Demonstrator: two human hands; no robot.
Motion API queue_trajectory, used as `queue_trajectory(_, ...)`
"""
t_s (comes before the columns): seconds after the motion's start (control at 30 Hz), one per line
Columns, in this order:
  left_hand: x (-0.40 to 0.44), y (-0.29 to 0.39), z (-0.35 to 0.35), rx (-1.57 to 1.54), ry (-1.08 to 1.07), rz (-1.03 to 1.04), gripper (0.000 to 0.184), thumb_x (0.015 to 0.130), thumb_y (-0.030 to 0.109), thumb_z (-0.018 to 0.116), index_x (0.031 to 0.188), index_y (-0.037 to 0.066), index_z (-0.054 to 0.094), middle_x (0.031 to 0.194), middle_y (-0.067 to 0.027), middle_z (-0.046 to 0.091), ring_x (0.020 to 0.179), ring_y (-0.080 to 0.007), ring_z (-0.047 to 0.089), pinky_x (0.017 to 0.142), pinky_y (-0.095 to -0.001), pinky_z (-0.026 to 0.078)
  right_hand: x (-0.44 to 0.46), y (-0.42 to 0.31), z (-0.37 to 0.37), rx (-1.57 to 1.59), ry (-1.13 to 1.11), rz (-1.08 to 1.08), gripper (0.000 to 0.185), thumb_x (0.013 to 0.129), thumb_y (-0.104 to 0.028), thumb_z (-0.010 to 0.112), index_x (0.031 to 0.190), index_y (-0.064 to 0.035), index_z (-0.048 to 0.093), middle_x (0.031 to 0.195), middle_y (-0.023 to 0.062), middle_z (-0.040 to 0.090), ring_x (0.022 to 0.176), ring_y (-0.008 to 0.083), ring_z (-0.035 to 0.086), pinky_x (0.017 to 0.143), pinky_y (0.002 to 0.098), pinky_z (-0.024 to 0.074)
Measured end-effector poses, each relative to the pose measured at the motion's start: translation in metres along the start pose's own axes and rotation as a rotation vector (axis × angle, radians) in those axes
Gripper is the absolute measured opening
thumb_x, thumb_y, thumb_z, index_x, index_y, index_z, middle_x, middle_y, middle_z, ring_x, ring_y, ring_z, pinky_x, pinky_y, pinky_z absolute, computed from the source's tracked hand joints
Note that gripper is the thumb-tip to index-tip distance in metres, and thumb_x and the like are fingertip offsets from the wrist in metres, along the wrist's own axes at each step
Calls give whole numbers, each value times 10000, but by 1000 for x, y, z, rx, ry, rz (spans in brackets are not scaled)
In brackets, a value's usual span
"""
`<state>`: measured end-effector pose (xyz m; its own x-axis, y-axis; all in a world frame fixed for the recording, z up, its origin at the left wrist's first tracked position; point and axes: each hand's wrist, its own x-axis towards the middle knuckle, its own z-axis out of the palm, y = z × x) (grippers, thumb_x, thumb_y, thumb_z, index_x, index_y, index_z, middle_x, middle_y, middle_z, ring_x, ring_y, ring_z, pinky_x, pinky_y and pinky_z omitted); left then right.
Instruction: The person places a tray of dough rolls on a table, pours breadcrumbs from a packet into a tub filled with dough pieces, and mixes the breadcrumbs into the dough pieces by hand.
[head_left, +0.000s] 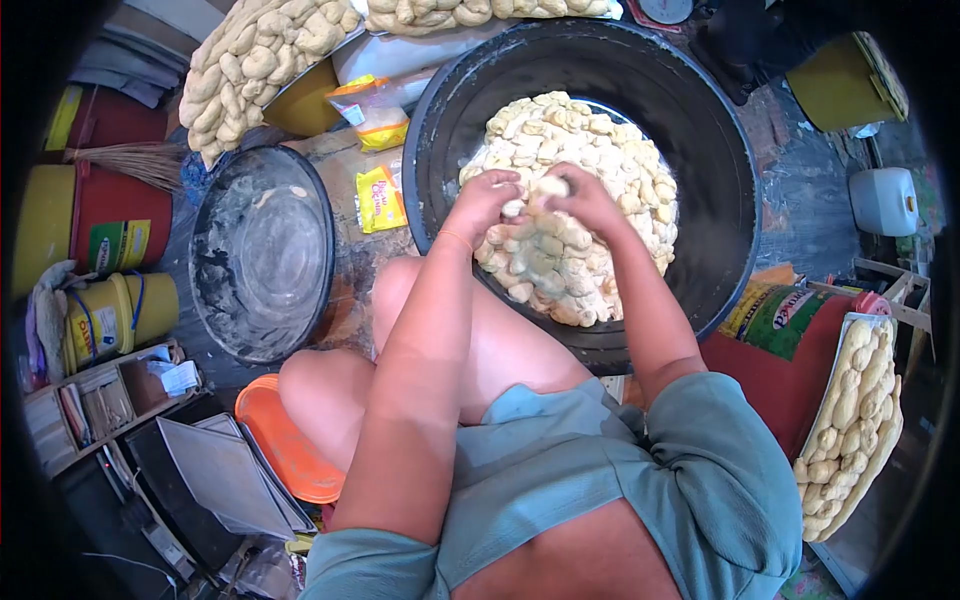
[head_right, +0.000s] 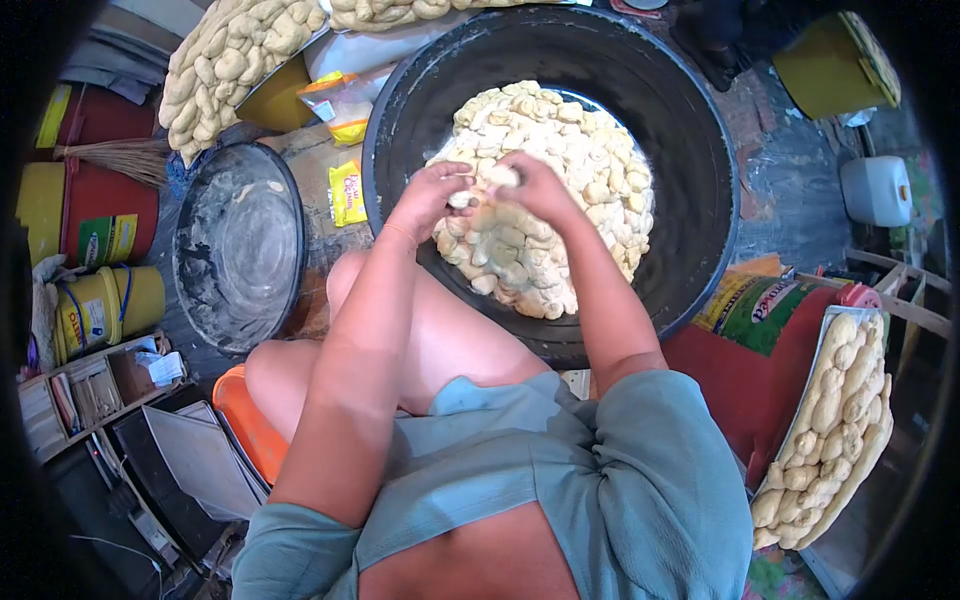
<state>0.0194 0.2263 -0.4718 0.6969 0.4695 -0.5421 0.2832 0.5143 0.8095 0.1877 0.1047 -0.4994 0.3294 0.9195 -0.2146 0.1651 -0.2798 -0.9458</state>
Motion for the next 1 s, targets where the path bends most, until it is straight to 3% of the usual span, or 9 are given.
queue_trajectory(0.07, 2, 3, -3, 34, 111, 45, 299, 836, 170, 646, 1074, 1, 580, 966, -84, 608, 817, -171, 606, 647, -317, 518, -1, -9, -22, 277, 220, 302, 405, 749, -223, 726, 1078, -25, 596, 1001, 101, 640, 940, 176, 586, 829, 300, 464)
queue_trajectory(0.2, 7, 4, -1, 248, 115, -29, 350, 824, 310, 667, 981, -3, 650, 949, -77, 632, 830, -156, 585, 749, -297, 472, -3, 35, -19, -794, 549, 29, 741, 731, -411, 732, 1314, -42, 461, 1375, 218, 414, 1253, 317, 411, 1028, 473, 313)
queue_trajectory(0.33, 15, -14, 1, 511, 63, 20, 442, 785, 376, 687, 965, -27, 675, 881, -132, 675, 805, -198, 610, 753, -305, 474, -28, 36, 45, -1083, -119, 269, 770, 751, -447, 680, 1360, -66, 403, 1494, 199, 228, 1401, 353, 163, 1104, 557, 174)
queue_trajectory(0.47, 18, -24, -5, 528, -3, -11, 424, 773, 341, 705, 976, -30, 675, 937, -153, 675, 843, -215, 618, 793, -305, 469, -45, 62, 50, -657, -89, 115, 578, 781, -288, 671, 1274, -80, 453, 1196, 182, 567, 1020, 369, 577, 1016, 505, 350)
queue_trajectory(0.5, 20, -24, -6, 534, -77, -26, 500, 767, 338, 717, 1100, -24, 629, 981, -157, 670, 906, -221, 620, 826, -305, 467, -43, 87, 48, -496, 111, 47, 480, 811, -250, 667, 1215, -79, 471, 980, 107, 637, 762, 292, 621, 811, 438, 490)
queue_trajectory(0.7, -4, -5, 20, 380, -282, -105, 778, 780, 385, 715, 1390, 67, 350, 1254, -145, 528, 1125, -206, 509, 857, -341, 452, -36, 0, 7, 541, 23, 199, 385, 879, -234, 630, 1176, -33, 490, 905, 49, 595, 739, 123, 585, 599, 263, 489)
queue_trajectory(0.8, 9, -13, 12, 313, -250, -50, 522, 801, 301, 703, 1228, 57, 525, 1049, -77, 601, 935, -162, 566, 788, -289, 460, -30, -28, 8, 402, -60, 62, 422, 900, -226, 602, 1231, -12, 453, 892, 57, 596, 667, 110, 566, 560, 243, 471)
queue_trajectory(0.93, 9, -13, 3, 432, -80, 62, 302, 815, 289, 679, 957, 23, 669, 848, -59, 628, 810, -135, 551, 737, -271, 449, -9, -15, -5, 428, 442, 153, 428, 897, -281, 605, 1216, -19, 496, 870, 63, 608, 640, 106, 549, 542, 235, 460)
queue_trajectory(1.0, -2, 4, 8, 561, -60, -67, 315, 813, 302, 678, 940, 14, 675, 860, -70, 635, 806, -145, 558, 750, -278, 450, 5, 22, -16, 53, 238, 140, 529, 871, -372, 617, 1265, -40, 495, 986, 129, 618, 804, 183, 608, 692, 290, 498)
